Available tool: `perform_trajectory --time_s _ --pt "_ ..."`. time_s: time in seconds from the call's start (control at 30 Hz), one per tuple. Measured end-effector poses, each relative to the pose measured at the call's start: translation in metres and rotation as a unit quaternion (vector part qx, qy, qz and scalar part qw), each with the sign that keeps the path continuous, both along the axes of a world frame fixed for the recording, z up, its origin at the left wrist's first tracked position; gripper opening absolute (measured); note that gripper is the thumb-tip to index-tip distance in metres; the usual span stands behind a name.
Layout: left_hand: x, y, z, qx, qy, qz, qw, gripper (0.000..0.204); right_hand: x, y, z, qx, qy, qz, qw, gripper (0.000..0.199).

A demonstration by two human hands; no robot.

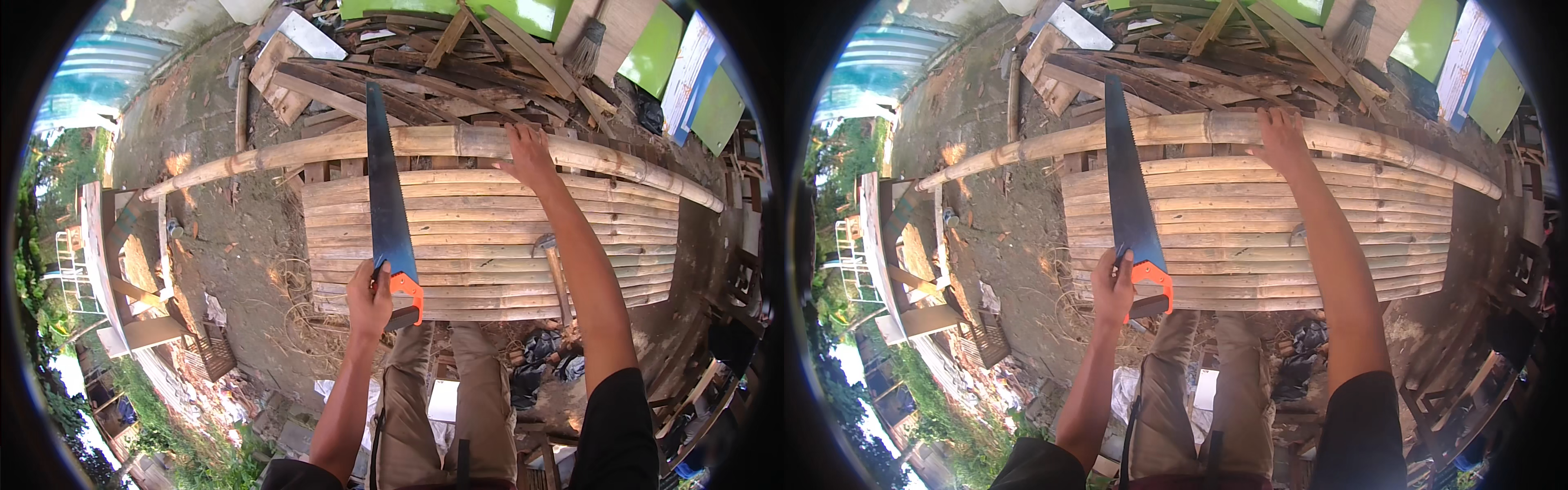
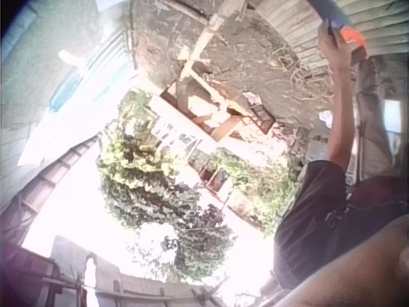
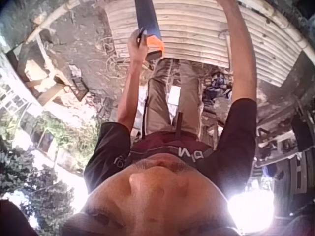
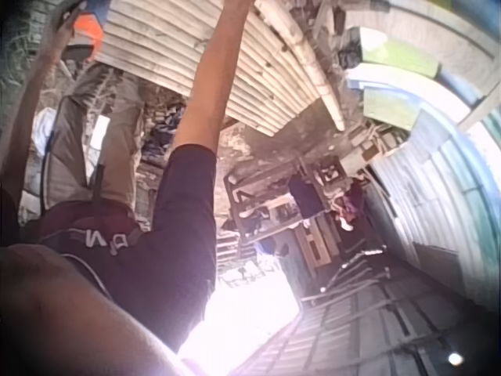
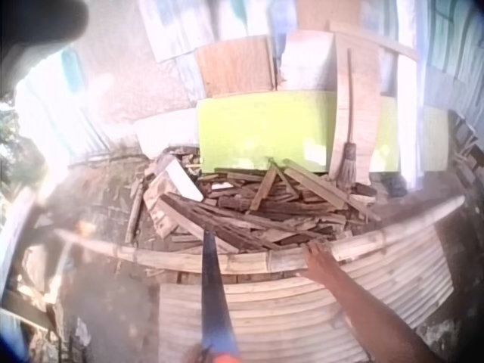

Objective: The person positions a long bamboo pole across a wooden workbench and uses a hand saw to cut it. The person holds the pole with one hand and saws with the other, creating sawdust as the cut progresses.

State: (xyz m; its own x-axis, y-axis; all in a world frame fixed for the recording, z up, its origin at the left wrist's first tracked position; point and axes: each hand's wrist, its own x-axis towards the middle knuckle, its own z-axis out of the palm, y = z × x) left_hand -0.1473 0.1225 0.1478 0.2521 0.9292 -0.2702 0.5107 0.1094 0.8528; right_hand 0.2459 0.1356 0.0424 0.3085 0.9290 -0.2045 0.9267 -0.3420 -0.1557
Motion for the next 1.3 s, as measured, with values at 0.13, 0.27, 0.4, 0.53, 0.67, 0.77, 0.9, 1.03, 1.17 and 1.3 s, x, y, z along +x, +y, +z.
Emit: perform_trajectory --time_s 0.13,0.27,0.4,0.53,0.67,0.77,0.9,1.03,1.17,1.3 --pt "0.000 0.001 0.002 -0.008 -0.009 0.008 1.000 0.023 -0.004 0.015 -0.005 0.028 0.019 0.019 0.999 0.087" --pt "-0.004 0.005 0.001 -0.044 -0.002 0.003 0.999 0.021 -0.009 0.026 -0.002 0.030 0.055 0.032 0.998 0.078" --pt "-0.002 0.006 0.000 -0.064 -0.031 0.003 0.997 0.022 -0.022 0.009 -0.016 0.097 0.017 0.028 0.995 0.073" --pt "0.006 0.021 0.018 -0.131 -0.087 0.025 0.987 0.022 -0.054 -0.021 -0.012 0.162 0.000 0.017 0.987 0.074" --pt "0.009 0.081 -0.012 -0.106 -0.086 -0.085 0.987 0.025 -0.074 -0.038 -0.006 0.177 0.016 0.000 0.984 0.072" --pt "0.050 0.129 -0.030 -0.114 -0.162 -0.097 0.975 0.025 -0.074 -0.043 -0.010 0.172 0.034 -0.034 0.984 0.071" --pt "0.100 0.191 -0.085 -0.186 -0.269 -0.096 0.940 0.029 -0.080 -0.032 -0.005 0.189 0.057 -0.066 0.978 0.071" --pt "0.126 0.222 -0.132 -0.115 -0.212 -0.159 0.957 0.035 -0.084 -0.017 -0.002 0.203 0.066 -0.093 0.973 0.065" --pt "0.129 0.221 -0.151 -0.171 -0.218 -0.170 0.946 0.041 -0.106 -0.008 0.004 0.320 0.073 -0.140 0.934 0.056" --pt "0.133 0.219 -0.145 -0.133 -0.151 -0.180 0.963 0.042 -0.192 -0.012 0.010 0.384 0.195 -0.072 0.899 0.044"
